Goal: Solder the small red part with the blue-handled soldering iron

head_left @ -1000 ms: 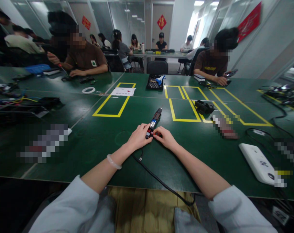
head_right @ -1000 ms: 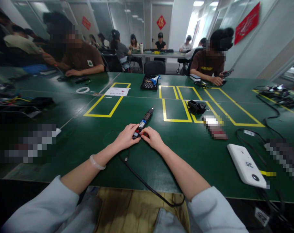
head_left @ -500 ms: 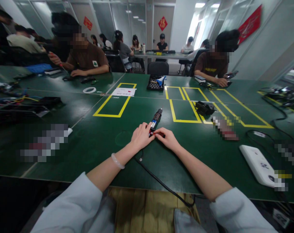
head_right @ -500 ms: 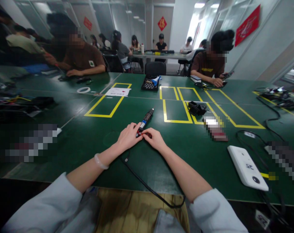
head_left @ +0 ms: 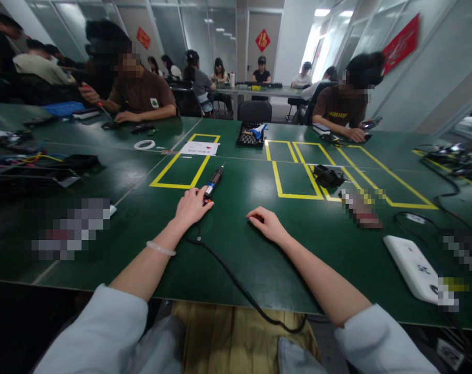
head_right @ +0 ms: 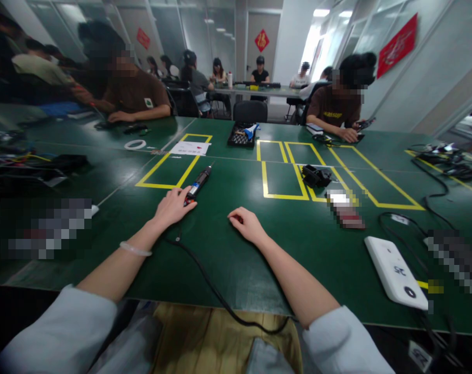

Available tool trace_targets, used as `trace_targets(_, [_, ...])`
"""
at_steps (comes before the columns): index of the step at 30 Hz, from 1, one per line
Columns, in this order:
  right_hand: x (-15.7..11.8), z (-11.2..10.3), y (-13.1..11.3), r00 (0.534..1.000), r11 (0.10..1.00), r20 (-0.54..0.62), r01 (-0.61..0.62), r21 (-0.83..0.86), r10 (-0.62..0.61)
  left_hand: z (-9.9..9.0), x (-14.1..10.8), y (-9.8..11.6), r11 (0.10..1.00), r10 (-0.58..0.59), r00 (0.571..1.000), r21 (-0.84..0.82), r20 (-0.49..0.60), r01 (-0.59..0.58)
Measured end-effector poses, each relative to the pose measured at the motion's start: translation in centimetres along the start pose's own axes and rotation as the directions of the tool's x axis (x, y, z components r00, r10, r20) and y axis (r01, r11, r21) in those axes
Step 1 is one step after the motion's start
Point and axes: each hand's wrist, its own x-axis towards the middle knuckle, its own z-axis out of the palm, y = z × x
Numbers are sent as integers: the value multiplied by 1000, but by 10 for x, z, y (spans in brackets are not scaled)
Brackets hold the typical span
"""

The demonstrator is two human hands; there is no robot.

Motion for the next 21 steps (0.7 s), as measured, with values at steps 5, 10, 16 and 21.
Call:
trace_targets(5, [0,0,1,1000,1000,19,-2,-17,2,-3,12,-66,977,-214,976,-8,35,215])
trace_targets(10, [0,1,2,1000,1000,28,0,-12,1,-9,10,-117,930,-368,930,14,20,368])
trace_targets(16, [0,0,2,1000,1000,30,-1,-15,1,-10,-1,-134,891,-433,891,86,-137,447])
trace_targets(21, [0,-1,0,1000,1000,31,0,-24,1,-9,-3,-126,903,-403,888,60,-219,425])
